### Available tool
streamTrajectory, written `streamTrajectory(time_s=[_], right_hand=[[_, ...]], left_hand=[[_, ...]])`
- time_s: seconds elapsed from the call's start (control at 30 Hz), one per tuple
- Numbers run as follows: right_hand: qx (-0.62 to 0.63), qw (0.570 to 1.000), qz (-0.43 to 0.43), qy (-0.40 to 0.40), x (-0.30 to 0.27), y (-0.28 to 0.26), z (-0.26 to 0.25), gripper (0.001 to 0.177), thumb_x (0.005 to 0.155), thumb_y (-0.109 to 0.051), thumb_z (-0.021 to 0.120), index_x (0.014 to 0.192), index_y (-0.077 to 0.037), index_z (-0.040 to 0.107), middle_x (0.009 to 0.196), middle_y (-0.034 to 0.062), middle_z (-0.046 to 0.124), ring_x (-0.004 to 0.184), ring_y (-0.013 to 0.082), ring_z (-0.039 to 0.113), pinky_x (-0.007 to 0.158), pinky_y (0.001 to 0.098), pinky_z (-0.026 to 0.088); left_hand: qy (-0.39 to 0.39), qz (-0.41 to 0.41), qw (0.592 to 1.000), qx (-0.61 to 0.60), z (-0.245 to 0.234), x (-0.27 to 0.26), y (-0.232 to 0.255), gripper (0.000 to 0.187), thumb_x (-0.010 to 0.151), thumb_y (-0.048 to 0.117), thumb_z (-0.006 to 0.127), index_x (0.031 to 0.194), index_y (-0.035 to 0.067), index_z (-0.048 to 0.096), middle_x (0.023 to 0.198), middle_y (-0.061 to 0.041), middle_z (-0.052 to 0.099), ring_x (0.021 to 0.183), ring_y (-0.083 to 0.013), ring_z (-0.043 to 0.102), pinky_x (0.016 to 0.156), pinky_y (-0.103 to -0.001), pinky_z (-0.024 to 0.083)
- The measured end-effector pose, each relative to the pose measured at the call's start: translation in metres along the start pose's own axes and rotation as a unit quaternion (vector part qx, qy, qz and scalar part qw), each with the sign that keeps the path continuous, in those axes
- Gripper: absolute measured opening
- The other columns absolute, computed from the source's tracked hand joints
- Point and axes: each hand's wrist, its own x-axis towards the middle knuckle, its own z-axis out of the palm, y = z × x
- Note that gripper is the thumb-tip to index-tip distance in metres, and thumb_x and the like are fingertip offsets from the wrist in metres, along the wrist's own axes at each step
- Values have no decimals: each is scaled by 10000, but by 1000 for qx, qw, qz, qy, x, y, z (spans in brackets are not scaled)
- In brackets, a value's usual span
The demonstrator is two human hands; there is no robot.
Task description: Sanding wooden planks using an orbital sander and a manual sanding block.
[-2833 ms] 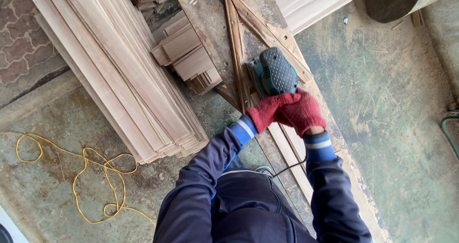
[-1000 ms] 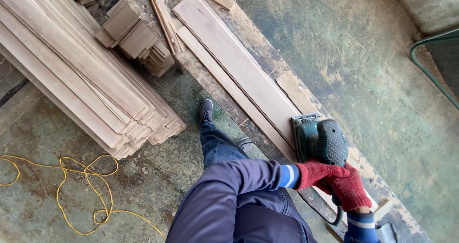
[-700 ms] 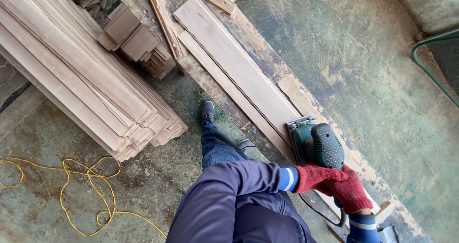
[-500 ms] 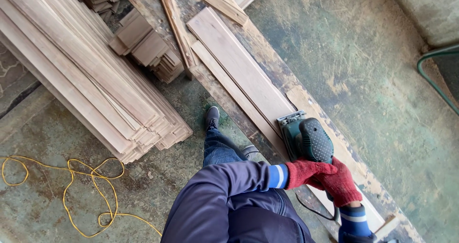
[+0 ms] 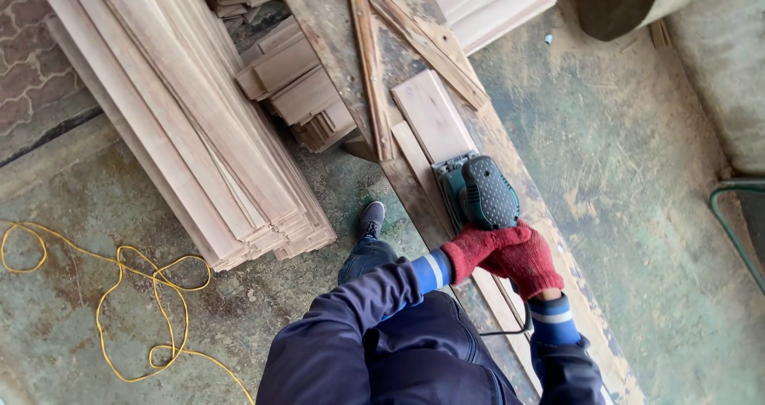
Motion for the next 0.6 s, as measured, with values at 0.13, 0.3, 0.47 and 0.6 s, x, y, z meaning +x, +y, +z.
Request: streamTrajectory(time_s=[0.13,0.3,0.47,0.6], right_hand=[[-29,998,-50,10,25,-50,4,345,870,-341,626,1110,-110,716,938,204,764,1041,459,712,898,553,578],[-39,996,-77,12,48,-114,5,392,899,-383,581,1155,-120,719,977,208,765,1070,458,700,922,572,572],[-71,990,-123,19,84,-161,10,450,933,-393,561,1225,-81,701,1047,240,748,1099,489,675,923,596,562],[-117,983,-144,17,80,-215,-4,505,948,-383,535,1207,12,714,1061,312,736,1113,532,651,962,620,534]], left_hand=[[14,22,1000,-9,-9,-50,85,934,594,265,1024,1317,-95,556,1195,-319,644,873,-600,668,615,-704,595],[10,52,998,-39,-31,-45,145,954,618,249,1004,1370,-108,536,1260,-356,604,936,-668,621,629,-741,551],[20,98,995,-19,-40,-71,208,954,623,329,960,1343,-142,547,1254,-426,581,934,-660,630,624,-734,566],[16,107,994,-27,-48,-57,239,947,635,346,937,1347,-144,548,1263,-431,577,942,-682,613,614,-728,567]])
